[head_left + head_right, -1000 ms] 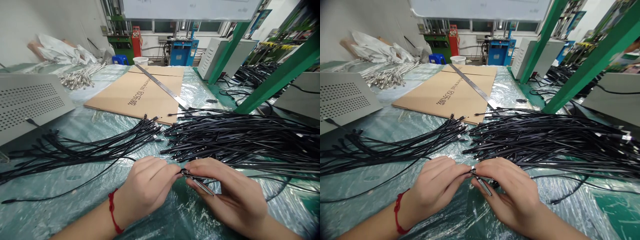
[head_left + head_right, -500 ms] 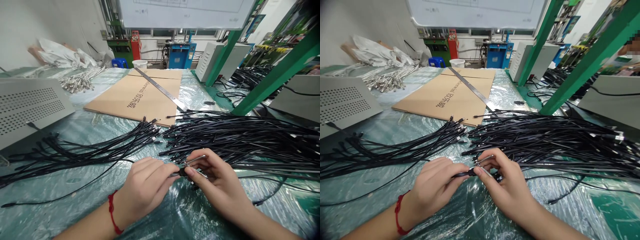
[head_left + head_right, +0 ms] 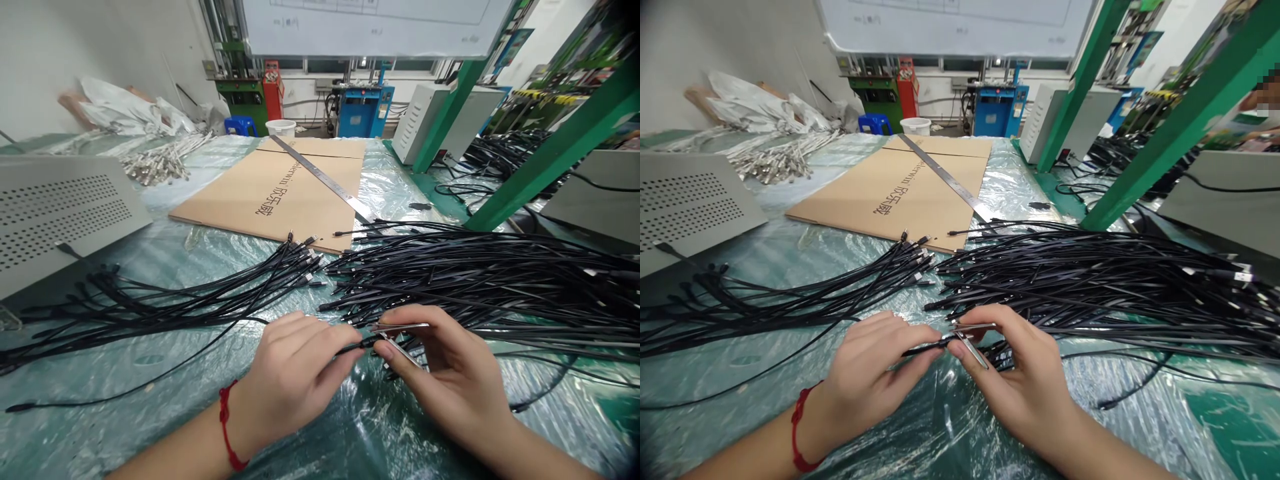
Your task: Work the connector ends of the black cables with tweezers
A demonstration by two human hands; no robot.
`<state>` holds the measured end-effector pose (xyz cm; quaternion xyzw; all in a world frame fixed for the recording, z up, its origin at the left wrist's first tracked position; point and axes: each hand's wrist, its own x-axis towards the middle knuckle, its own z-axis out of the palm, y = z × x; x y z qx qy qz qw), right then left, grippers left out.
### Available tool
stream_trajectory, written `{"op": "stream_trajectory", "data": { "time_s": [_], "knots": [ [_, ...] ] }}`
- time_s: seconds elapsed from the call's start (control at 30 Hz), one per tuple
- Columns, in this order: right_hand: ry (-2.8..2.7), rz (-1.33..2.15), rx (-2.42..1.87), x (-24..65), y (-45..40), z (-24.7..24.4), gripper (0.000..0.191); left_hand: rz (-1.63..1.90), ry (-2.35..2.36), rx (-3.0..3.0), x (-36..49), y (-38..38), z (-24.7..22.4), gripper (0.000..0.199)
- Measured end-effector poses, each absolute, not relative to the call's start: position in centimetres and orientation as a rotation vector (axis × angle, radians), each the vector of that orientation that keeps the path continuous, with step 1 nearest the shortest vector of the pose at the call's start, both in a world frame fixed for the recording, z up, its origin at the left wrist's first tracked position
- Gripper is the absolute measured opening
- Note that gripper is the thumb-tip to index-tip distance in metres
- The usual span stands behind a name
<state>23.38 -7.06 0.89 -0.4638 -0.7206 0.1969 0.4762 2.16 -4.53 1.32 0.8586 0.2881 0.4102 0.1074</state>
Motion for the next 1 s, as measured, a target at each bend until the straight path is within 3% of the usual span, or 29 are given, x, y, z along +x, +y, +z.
{"op": "stream_trajectory", "data": {
  "time_s": [0.5, 0.83, 1.0],
  "knots": [
    [-2.0, 0.269, -0.918, 23.3, -7.4, 2.0, 0.035, 1.158, 0.866, 2.569, 2.0, -4.6, 0.9, 0.015],
    [-1.975, 0.272, -0.942, 23.3, -6.8, 1.8, 0.025, 1.161, 0.863, 2.578, 2.1, -4.4, 0.7, 0.014],
    [-1.834, 0.52, -1.223, 23.3, -6.3, 1.4, 0.014, 1.169, 0.857, 2.58, 1.9, -4.2, 0.9, 0.007]
  ]
}}
